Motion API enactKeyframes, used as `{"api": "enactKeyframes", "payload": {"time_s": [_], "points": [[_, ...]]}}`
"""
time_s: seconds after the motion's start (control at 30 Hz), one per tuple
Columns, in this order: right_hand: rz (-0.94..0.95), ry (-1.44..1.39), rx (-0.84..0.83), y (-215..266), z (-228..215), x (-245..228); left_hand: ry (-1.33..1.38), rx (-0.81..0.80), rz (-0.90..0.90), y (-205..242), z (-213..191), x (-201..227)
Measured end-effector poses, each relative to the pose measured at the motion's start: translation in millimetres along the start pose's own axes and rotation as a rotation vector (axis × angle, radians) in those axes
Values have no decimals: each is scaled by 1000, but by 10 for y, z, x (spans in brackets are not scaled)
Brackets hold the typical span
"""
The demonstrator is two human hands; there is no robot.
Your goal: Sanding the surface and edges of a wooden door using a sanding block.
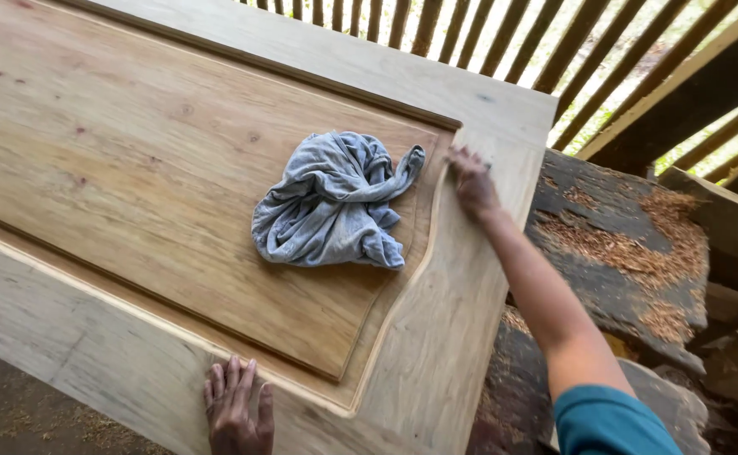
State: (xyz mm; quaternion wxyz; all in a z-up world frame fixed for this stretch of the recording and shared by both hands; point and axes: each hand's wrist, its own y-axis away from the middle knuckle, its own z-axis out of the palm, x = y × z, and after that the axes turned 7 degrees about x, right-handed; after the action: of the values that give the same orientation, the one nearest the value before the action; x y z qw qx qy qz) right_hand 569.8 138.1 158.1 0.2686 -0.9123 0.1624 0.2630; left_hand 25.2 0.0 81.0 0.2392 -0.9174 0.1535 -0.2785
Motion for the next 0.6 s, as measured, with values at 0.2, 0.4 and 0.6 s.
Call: {"api": "enactKeyframes", "payload": {"time_s": [0.2, 0.4, 0.6], "points": [[-206, -71, -196, 1680, -227, -791, -106, -297, -115, -396, -562, 393], [-439, 68, -95, 3993, 109, -1652, 17, -34, -81, 73, 14, -17], [-425, -34, -74, 4473, 131, -1763, 54, -6, -16, 85, -32, -50]]}}
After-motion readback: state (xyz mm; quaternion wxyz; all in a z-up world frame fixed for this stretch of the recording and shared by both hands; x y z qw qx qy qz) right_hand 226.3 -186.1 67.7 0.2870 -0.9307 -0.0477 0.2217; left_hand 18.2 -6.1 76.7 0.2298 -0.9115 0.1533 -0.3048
